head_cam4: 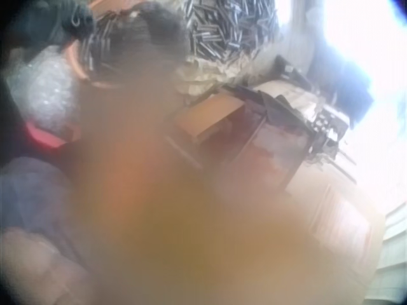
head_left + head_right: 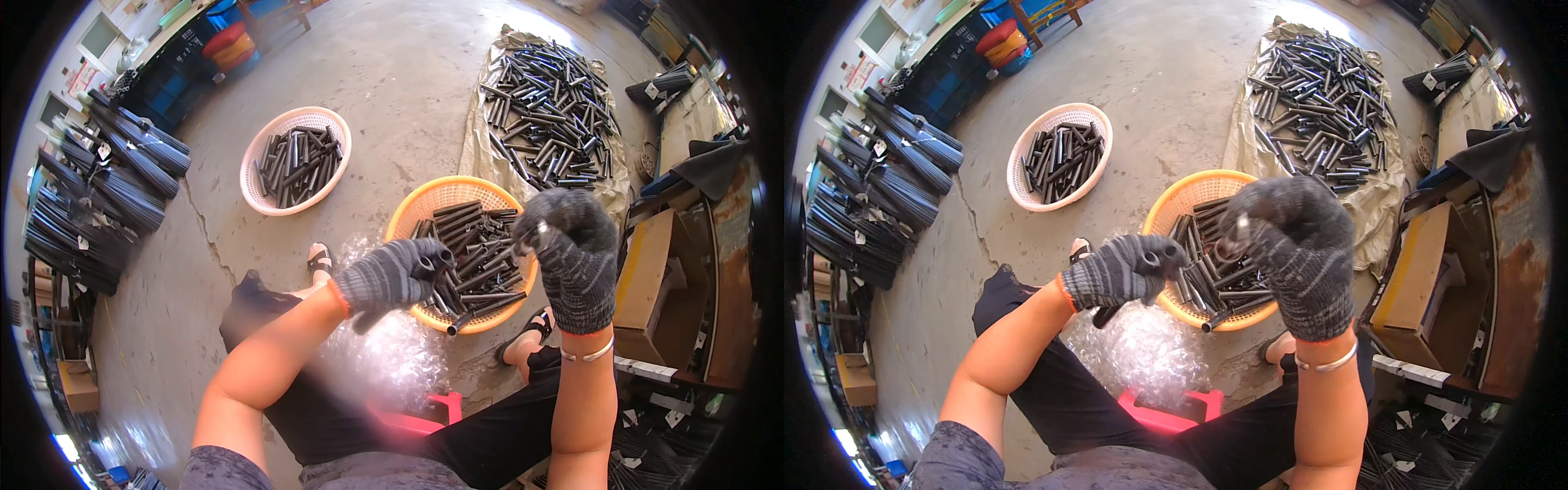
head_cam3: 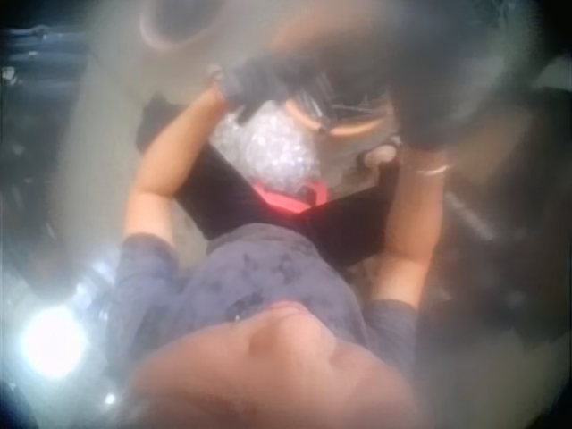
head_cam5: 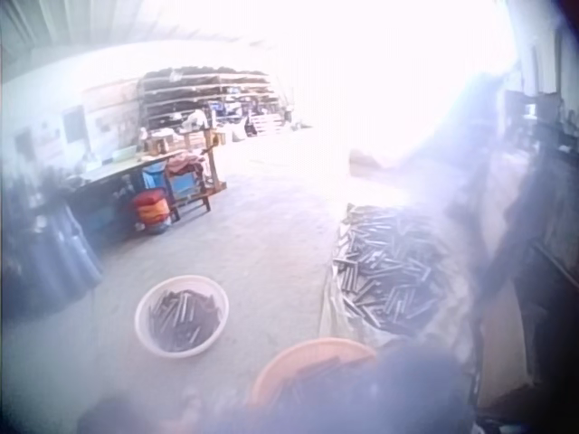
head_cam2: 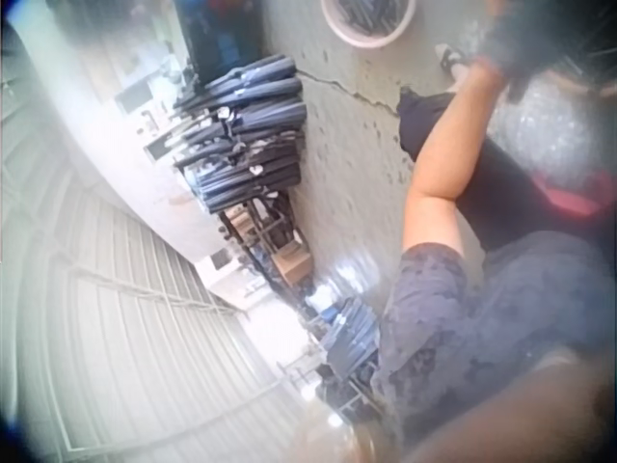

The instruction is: The person picks up metal pipes one by one from an orange basket and from the floor, and places them into a larger pile on a white sheet.

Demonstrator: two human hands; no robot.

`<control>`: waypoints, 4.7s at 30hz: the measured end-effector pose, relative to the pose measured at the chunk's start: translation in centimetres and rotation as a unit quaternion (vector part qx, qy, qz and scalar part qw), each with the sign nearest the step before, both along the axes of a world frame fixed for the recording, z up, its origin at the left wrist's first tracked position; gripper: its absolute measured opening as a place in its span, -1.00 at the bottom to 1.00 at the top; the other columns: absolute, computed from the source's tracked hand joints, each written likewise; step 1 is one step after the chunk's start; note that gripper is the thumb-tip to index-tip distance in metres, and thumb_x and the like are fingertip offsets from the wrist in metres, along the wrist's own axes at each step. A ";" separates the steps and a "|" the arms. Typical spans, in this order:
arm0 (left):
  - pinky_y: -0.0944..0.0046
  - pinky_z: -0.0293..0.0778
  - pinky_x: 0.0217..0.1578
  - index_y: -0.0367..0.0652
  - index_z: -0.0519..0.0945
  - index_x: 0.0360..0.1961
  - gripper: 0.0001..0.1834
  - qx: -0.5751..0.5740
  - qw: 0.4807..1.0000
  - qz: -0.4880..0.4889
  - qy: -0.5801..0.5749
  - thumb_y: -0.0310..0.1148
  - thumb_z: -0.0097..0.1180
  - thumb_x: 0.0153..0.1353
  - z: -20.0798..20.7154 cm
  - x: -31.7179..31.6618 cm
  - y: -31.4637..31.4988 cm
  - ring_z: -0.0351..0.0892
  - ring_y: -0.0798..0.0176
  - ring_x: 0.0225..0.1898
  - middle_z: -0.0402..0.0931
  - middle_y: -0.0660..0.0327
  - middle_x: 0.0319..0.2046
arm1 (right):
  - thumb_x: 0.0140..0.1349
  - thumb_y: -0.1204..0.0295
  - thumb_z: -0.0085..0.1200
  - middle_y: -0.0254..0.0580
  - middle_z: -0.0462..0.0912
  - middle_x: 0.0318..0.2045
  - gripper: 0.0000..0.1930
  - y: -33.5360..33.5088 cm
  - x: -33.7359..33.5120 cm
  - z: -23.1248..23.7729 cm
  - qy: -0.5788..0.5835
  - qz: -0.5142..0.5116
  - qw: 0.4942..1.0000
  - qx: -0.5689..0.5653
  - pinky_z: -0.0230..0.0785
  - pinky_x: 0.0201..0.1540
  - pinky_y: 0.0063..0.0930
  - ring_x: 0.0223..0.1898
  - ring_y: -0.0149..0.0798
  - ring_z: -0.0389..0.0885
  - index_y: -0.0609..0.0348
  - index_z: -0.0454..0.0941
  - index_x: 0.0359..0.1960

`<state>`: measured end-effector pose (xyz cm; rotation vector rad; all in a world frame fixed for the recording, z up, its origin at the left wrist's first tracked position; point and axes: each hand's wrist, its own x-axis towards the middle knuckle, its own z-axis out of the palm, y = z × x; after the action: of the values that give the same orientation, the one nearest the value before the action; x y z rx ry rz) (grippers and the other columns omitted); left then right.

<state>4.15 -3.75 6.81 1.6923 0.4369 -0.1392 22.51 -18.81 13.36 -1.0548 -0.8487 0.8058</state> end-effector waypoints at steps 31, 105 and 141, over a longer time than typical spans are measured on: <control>0.45 0.44 -0.37 -0.15 0.52 -0.16 -0.76 -0.110 0.879 0.404 -0.227 -0.48 0.24 0.13 1.6 1.6 -0.7 0.49 0.45 -0.42 0.53 0.31 -0.39 | 0.03 0.58 0.20 -0.01 0.55 -0.27 -0.90 1.3 -7.8 -9.3 -0.380 0.139 0.913 -0.051 0.42 -0.20 -0.38 -0.22 -0.04 0.54 0.12 0.58 -0.41; 0.37 0.36 -0.49 -0.15 0.56 -0.05 -0.65 -0.307 0.805 0.397 -0.315 -0.22 0.22 0.20 1.6 -0.4 4.1 0.41 0.43 -0.54 0.54 0.29 -0.40 | 0.00 0.68 0.25 -0.19 0.52 -0.05 -0.82 0.0 -1.5 -5.5 -0.072 0.109 0.982 -0.137 0.37 -0.02 -0.46 -0.05 -0.34 0.47 0.20 0.51 -0.40; 0.32 0.52 -0.10 -0.28 0.54 -0.02 -0.51 -0.118 0.951 0.203 -0.203 -0.47 0.37 -0.04 2.5 -1.2 1.5 0.60 0.33 -0.17 0.62 0.16 -0.18 | -0.03 0.61 0.32 -0.18 0.59 -0.19 -0.83 0.7 -4.1 -5.9 -0.118 0.181 0.969 -0.117 0.38 -0.11 -0.51 -0.18 -0.38 0.51 0.23 0.55 -0.42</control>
<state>2.99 -2.29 9.34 1.3205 0.4283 0.4378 18.42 -18.13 7.48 -1.2388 -1.1919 1.1216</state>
